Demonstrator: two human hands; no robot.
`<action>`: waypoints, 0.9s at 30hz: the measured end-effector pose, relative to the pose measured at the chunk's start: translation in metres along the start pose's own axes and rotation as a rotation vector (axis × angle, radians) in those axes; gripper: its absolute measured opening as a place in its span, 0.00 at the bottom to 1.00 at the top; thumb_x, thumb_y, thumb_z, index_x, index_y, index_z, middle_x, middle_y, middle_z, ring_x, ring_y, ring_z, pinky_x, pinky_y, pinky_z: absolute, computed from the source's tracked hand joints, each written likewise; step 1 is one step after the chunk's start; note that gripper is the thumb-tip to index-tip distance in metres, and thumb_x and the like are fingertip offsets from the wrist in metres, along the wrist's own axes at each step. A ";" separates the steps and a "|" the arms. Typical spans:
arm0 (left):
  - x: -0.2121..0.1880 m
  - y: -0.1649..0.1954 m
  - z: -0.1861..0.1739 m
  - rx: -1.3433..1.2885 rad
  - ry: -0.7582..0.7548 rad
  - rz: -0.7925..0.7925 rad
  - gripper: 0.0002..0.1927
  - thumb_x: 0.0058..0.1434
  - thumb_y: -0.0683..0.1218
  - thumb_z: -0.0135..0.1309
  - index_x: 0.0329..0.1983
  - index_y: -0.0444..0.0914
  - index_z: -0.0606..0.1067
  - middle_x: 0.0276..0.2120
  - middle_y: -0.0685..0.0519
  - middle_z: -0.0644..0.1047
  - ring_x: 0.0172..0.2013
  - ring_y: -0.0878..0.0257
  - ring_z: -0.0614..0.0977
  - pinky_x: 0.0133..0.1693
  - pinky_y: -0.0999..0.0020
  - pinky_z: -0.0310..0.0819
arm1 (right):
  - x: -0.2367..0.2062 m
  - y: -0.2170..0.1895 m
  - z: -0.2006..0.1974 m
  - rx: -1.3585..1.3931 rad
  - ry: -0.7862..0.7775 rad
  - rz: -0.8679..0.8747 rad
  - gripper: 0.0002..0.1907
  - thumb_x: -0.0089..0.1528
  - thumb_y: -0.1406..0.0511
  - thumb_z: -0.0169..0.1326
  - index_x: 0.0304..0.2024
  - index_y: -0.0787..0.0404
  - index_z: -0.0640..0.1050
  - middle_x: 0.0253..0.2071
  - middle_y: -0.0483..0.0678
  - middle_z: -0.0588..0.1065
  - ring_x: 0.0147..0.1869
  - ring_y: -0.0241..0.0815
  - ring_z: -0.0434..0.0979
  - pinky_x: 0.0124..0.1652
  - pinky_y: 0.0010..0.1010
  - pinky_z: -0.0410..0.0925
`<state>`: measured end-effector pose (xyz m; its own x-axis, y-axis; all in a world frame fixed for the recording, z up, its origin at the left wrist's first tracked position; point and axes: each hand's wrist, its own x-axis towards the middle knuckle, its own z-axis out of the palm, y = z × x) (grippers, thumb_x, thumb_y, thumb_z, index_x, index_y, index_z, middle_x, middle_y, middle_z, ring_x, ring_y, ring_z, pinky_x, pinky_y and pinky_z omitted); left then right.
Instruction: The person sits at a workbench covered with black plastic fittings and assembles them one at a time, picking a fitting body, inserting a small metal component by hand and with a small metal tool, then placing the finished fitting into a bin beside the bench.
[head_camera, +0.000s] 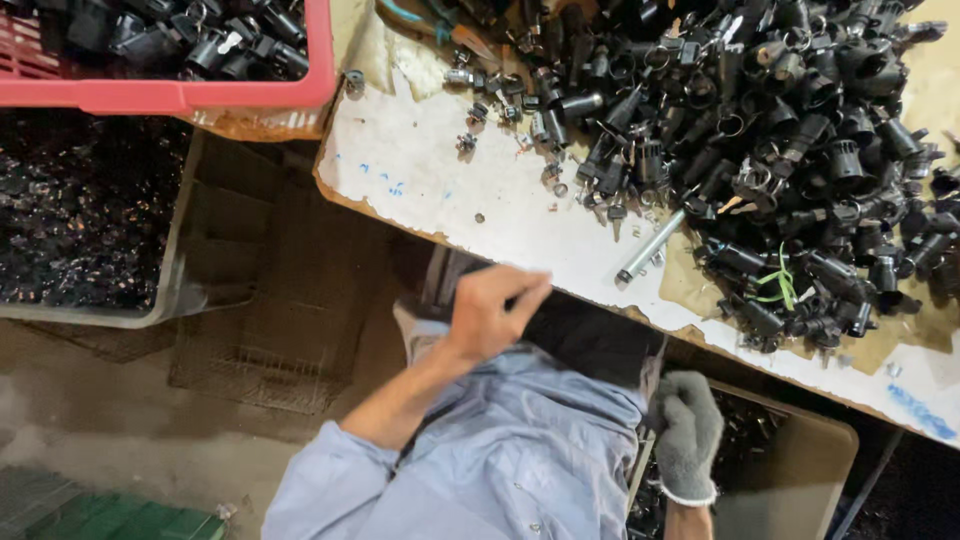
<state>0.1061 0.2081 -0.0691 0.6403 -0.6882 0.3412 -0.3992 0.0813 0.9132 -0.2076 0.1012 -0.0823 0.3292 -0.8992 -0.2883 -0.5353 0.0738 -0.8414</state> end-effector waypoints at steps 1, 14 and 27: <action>0.009 -0.004 -0.002 0.075 0.018 0.042 0.06 0.63 0.42 0.63 0.42 0.37 0.82 0.38 0.48 0.83 0.37 0.55 0.86 0.40 0.64 0.79 | -0.002 0.013 -0.006 -0.123 0.089 0.018 0.09 0.65 0.70 0.44 0.43 0.68 0.74 0.27 0.55 0.72 0.27 0.42 0.66 0.30 0.35 0.62; 0.110 -0.041 0.000 0.692 0.030 0.058 0.20 0.57 0.52 0.65 0.50 0.40 0.79 0.39 0.49 0.79 0.40 0.51 0.80 0.37 0.58 0.76 | -0.010 0.036 0.002 -0.501 0.399 -0.130 0.13 0.67 0.66 0.58 0.52 0.65 0.80 0.48 0.56 0.81 0.49 0.50 0.82 0.50 0.36 0.72; 0.096 -0.053 -0.009 -0.022 0.242 -0.177 0.09 0.63 0.42 0.64 0.45 0.38 0.78 0.34 0.52 0.83 0.34 0.65 0.84 0.31 0.74 0.72 | 0.060 -0.162 0.072 -0.305 0.237 -0.984 0.16 0.60 0.74 0.60 0.51 0.65 0.76 0.48 0.55 0.78 0.52 0.53 0.80 0.52 0.40 0.73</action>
<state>0.1947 0.1439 -0.0826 0.8375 -0.5015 0.2170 -0.2551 -0.0077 0.9669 -0.0447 0.0663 0.0034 0.5817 -0.5678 0.5824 -0.2986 -0.8152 -0.4963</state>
